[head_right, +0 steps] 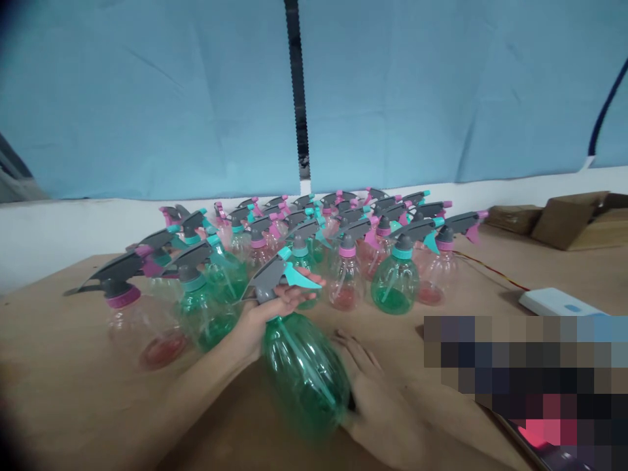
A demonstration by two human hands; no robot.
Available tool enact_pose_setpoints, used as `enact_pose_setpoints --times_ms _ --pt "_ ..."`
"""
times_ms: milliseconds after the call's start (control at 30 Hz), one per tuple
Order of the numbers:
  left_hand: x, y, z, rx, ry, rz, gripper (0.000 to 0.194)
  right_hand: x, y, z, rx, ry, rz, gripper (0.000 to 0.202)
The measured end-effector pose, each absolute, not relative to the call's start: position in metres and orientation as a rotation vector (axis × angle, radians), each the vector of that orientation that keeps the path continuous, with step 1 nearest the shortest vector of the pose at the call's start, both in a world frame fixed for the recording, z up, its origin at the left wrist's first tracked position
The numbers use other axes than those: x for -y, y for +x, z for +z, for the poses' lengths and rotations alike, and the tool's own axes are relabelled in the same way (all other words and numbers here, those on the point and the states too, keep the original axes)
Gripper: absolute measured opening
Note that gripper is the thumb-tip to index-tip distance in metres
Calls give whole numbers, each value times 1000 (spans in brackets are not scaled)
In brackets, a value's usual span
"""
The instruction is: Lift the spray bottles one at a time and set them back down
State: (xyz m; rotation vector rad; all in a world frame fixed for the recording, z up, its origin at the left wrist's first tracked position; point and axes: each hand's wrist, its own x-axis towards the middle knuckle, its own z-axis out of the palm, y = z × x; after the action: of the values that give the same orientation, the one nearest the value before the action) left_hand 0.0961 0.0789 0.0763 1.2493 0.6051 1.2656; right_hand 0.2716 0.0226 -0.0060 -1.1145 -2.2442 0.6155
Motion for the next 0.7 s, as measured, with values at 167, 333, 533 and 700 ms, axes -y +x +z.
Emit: enact_pose_setpoints --times_ms 167,333,533,700 --pt "-81 94 74 -622 1243 1233 32 -24 274 -10 2464 -1214 407 56" --pt "-81 94 71 -668 1271 1307 30 -24 274 -8 2522 -1220 354 54" --pt "-73 98 81 -748 1256 1310 26 -22 274 -2 2537 -1212 374 56" --pt "-79 96 75 -633 1285 1272 36 -22 274 -3 2536 -1228 353 57"
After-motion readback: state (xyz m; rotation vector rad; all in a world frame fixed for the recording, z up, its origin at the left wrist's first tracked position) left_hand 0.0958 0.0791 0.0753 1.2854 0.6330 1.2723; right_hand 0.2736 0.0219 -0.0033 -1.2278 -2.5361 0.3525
